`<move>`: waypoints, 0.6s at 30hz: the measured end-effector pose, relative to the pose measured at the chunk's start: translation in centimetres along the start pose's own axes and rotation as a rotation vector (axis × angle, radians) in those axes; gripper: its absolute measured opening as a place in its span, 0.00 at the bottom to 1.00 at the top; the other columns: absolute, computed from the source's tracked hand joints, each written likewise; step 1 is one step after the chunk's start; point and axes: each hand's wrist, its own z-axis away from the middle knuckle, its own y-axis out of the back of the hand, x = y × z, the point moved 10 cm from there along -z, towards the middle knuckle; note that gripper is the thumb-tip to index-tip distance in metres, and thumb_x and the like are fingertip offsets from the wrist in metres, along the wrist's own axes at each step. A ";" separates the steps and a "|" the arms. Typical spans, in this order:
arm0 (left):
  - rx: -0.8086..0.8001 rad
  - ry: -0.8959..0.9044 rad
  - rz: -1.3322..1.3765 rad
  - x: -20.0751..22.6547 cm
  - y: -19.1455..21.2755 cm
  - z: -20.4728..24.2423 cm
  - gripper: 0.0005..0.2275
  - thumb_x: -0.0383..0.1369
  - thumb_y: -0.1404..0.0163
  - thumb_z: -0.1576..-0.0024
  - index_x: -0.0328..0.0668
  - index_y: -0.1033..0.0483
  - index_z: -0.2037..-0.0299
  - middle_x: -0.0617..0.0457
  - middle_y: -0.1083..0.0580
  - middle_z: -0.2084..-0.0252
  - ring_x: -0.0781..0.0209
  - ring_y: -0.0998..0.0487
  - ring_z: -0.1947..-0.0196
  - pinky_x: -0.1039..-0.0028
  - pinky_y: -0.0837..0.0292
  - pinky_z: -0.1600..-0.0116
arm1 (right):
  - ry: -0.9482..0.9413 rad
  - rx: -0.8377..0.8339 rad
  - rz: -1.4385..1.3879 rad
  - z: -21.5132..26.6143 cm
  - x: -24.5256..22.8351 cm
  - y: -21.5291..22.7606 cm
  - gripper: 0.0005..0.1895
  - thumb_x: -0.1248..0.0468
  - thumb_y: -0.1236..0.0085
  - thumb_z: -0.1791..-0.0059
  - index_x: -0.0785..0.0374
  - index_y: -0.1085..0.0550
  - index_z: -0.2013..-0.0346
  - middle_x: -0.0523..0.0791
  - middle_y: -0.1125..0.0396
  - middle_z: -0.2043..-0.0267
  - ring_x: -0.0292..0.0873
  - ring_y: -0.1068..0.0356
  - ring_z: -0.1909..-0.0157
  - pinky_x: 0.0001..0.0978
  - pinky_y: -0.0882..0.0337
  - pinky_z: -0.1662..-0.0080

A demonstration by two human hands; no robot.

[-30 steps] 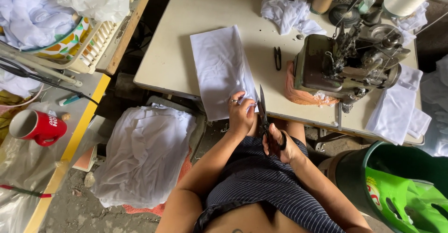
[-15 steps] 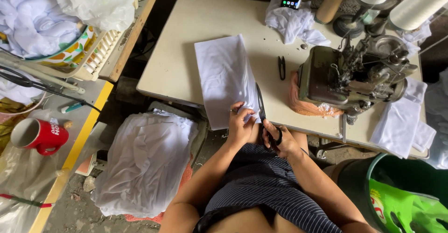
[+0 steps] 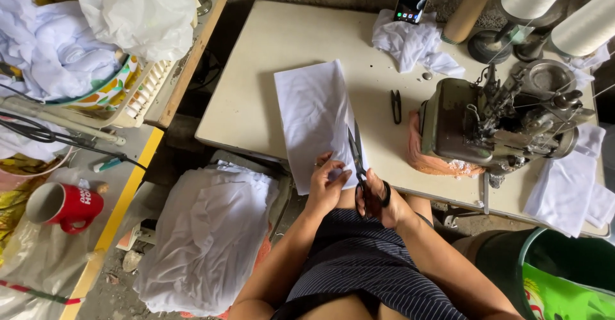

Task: Cutting and folding small pieces of white fabric at a sewing workstation.

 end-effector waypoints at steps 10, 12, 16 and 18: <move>0.021 -0.148 -0.070 -0.2 -0.3 -0.2 0.07 0.34 0.36 0.47 0.53 0.21 0.64 0.53 0.32 0.58 0.57 0.27 0.56 0.71 0.30 0.52 | 0.100 0.081 0.049 0.2 -2.0 -0.3 0.40 0.34 0.47 0.50 0.72 0.27 0.78 0.56 0.39 0.86 0.56 0.34 0.85 0.38 0.44 0.81; -0.001 -0.097 -0.032 0.8 -0.2 -0.3 0.06 0.35 0.37 0.46 0.53 0.20 0.62 0.52 0.29 0.61 0.58 0.26 0.58 0.73 0.30 0.53 | 0.097 0.103 0.042 1.3 -2.2 -0.4 0.39 0.36 0.44 0.50 0.74 0.27 0.79 0.57 0.40 0.87 0.55 0.37 0.86 0.38 0.42 0.81; -0.006 -0.124 -0.035 -0.1 -0.9 0.1 0.06 0.33 0.37 0.46 0.50 0.21 0.63 0.49 0.29 0.58 0.54 0.24 0.56 0.71 0.29 0.51 | 0.066 0.144 0.018 2.7 -1.4 0.8 0.40 0.37 0.41 0.53 0.78 0.26 0.79 0.59 0.40 0.87 0.56 0.37 0.85 0.41 0.37 0.82; 0.000 -0.207 -0.048 -0.7 -1.5 0.3 0.07 0.30 0.37 0.47 0.49 0.23 0.63 0.46 0.31 0.50 0.47 0.25 0.51 0.66 0.29 0.48 | 0.090 0.160 0.033 2.1 -1.6 1.0 0.40 0.36 0.40 0.53 0.77 0.27 0.81 0.59 0.40 0.88 0.56 0.37 0.87 0.40 0.38 0.83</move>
